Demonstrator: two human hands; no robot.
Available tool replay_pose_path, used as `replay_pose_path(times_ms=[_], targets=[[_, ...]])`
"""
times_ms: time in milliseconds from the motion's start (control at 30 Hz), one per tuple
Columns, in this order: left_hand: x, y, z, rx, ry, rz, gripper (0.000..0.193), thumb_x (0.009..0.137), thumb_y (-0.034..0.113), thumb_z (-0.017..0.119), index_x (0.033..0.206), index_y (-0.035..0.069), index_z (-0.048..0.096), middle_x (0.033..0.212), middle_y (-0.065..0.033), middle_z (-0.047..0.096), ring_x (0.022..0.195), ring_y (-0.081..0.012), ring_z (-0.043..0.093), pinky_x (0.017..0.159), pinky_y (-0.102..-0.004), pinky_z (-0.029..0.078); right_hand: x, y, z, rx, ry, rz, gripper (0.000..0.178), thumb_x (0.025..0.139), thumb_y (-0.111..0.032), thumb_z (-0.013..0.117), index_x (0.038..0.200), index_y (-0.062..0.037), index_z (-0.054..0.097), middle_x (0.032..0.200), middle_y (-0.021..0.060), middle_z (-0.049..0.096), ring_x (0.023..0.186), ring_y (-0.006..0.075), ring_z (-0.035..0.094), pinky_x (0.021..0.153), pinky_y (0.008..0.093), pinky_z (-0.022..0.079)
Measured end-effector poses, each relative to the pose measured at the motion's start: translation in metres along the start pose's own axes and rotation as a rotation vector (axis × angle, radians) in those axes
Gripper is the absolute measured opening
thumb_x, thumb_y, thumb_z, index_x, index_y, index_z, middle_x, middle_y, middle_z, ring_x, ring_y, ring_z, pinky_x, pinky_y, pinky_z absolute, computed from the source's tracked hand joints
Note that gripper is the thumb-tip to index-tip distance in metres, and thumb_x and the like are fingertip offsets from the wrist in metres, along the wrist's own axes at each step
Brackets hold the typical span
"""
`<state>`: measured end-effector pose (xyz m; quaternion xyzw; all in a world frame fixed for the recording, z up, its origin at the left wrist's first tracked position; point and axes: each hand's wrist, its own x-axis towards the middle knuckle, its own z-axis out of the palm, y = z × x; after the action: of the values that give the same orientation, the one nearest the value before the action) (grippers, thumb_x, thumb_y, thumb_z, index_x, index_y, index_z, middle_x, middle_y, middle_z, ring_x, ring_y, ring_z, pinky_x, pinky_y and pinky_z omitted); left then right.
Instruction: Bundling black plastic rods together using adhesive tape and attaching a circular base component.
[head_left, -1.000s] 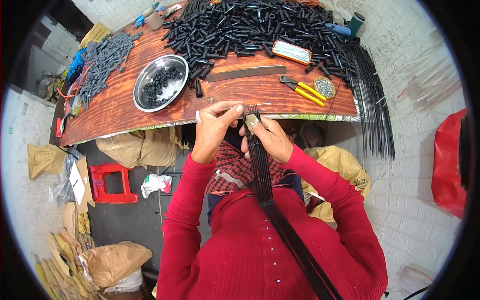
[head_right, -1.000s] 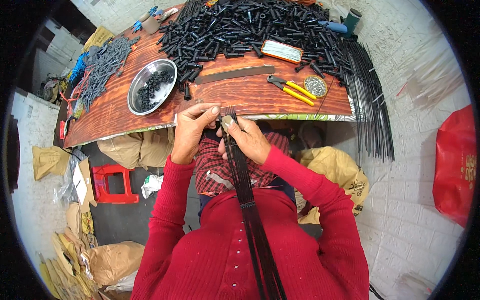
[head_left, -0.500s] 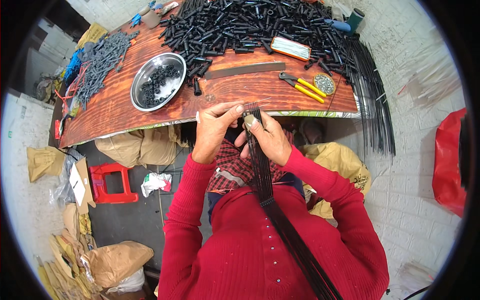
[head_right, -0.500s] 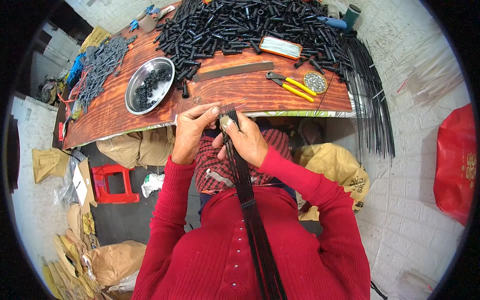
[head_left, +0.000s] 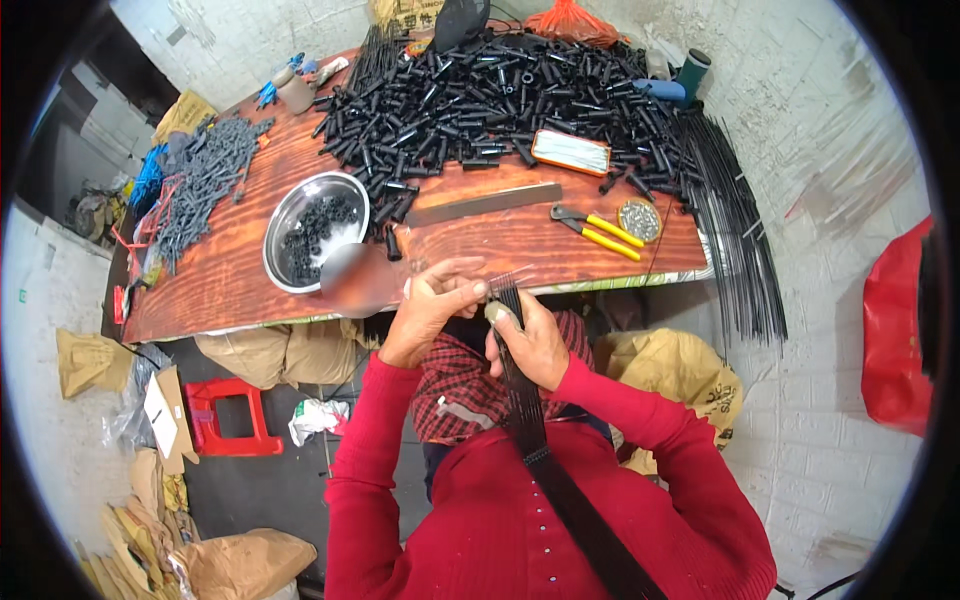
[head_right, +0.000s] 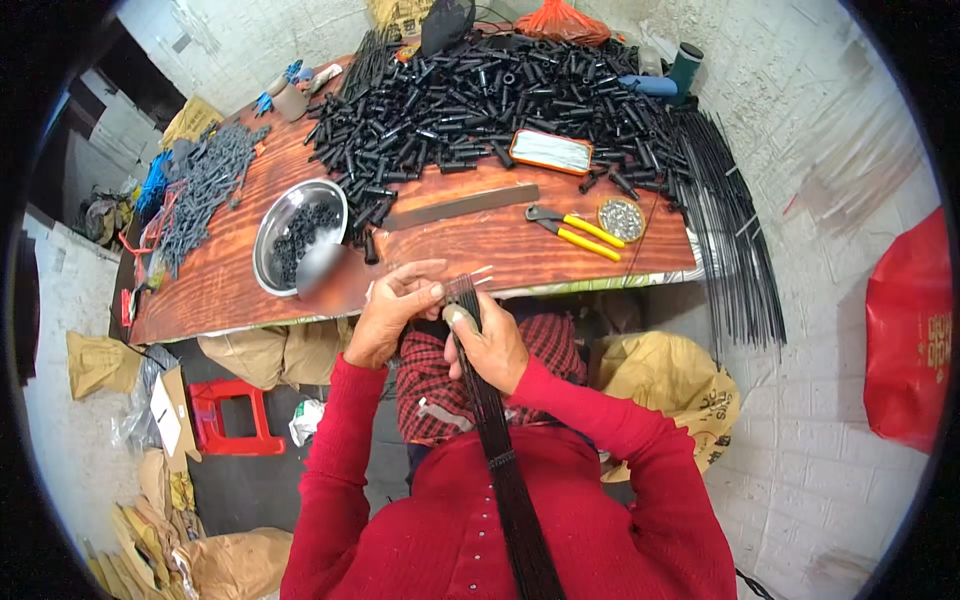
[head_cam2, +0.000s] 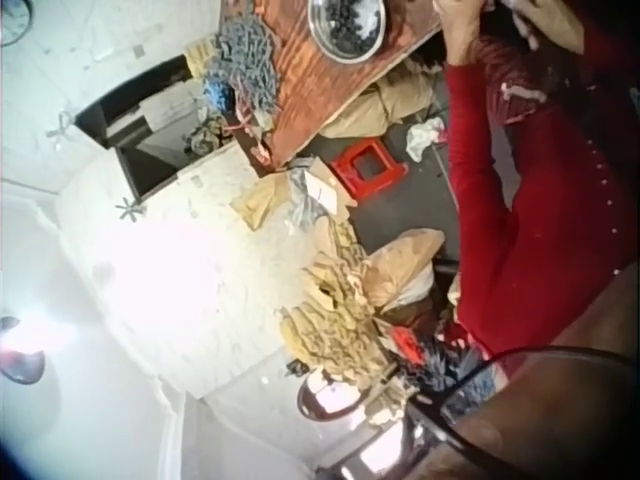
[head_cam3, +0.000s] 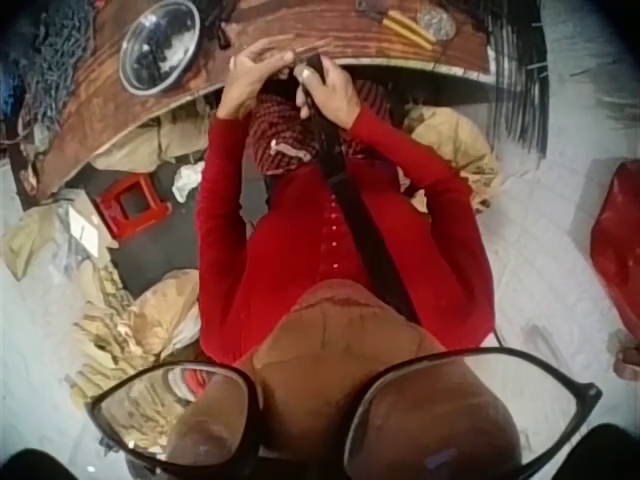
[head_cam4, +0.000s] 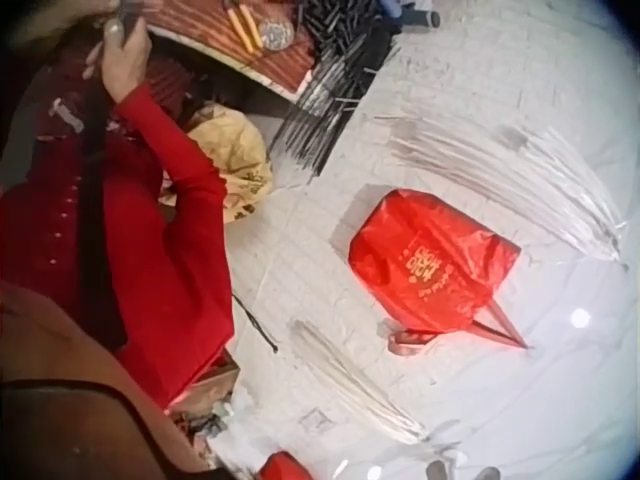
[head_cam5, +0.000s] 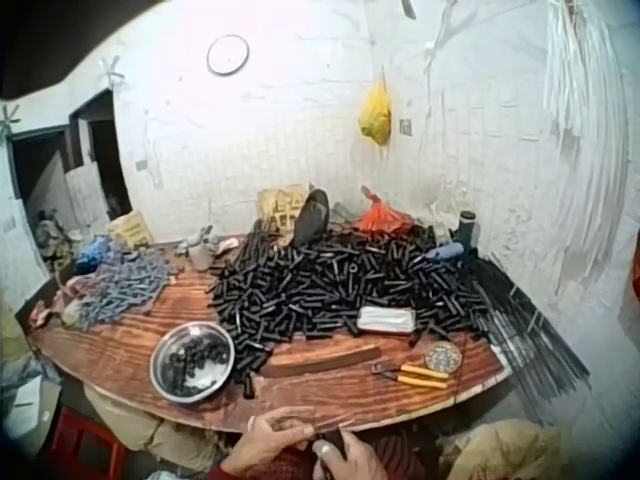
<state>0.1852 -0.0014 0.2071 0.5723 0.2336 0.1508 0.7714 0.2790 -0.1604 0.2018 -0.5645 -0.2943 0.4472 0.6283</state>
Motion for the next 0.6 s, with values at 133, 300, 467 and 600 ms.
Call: replay_pose_path(times_ms=[133,300,467,600], targets=[[0.045,0.016,-0.028,0.294,-0.205,-0.062,0.037,0.093,0.025,0.07,0.12,0.001,0.065,0.086,-0.0022,0.07,0.072,-0.0066,0.061,0.066,-0.0225,0.05,0.008,0.002,-0.009,0.039,0.061,0.03,0.026,0.104,-0.023,0.049,0.115,-0.0001,0.047,0.07,0.0092,0.061,0.05,0.0162,0.061,0.048,0.0277,0.052],[0.153,0.009,-0.053,0.946,0.159,0.439,0.021,0.09,0.016,0.065,0.103,0.002,0.073,0.09,-0.0097,0.071,0.076,-0.0172,0.067,0.069,-0.0306,0.053,0.02,0.008,-0.014,0.051,0.089,0.1,0.026,0.103,-0.026,0.051,0.11,-0.0012,0.046,0.068,0.0099,0.061,0.049,0.0174,0.062,0.047,0.0282,0.052],[0.223,-0.009,-0.04,1.269,0.245,0.977,0.019,0.079,0.011,0.07,0.098,0.007,0.07,0.097,-0.0113,0.066,0.09,-0.0323,0.063,0.077,-0.0408,0.053,0.029,0.008,-0.021,0.023,0.1,0.159,0.028,0.103,-0.028,0.052,0.11,-0.0015,0.046,0.068,0.0101,0.061,0.05,0.0177,0.062,0.047,0.0287,0.051],[0.253,-0.032,-0.042,1.469,0.193,0.82,0.026,0.077,0.013,0.072,0.103,0.008,0.068,0.097,-0.0127,0.064,0.093,-0.0332,0.062,0.077,-0.0432,0.052,0.032,0.011,-0.026,0.036,0.089,0.154,0.03,0.103,-0.031,0.052,0.11,-0.0019,0.046,0.069,0.0098,0.061,0.05,0.0171,0.062,0.047,0.0284,0.051]])
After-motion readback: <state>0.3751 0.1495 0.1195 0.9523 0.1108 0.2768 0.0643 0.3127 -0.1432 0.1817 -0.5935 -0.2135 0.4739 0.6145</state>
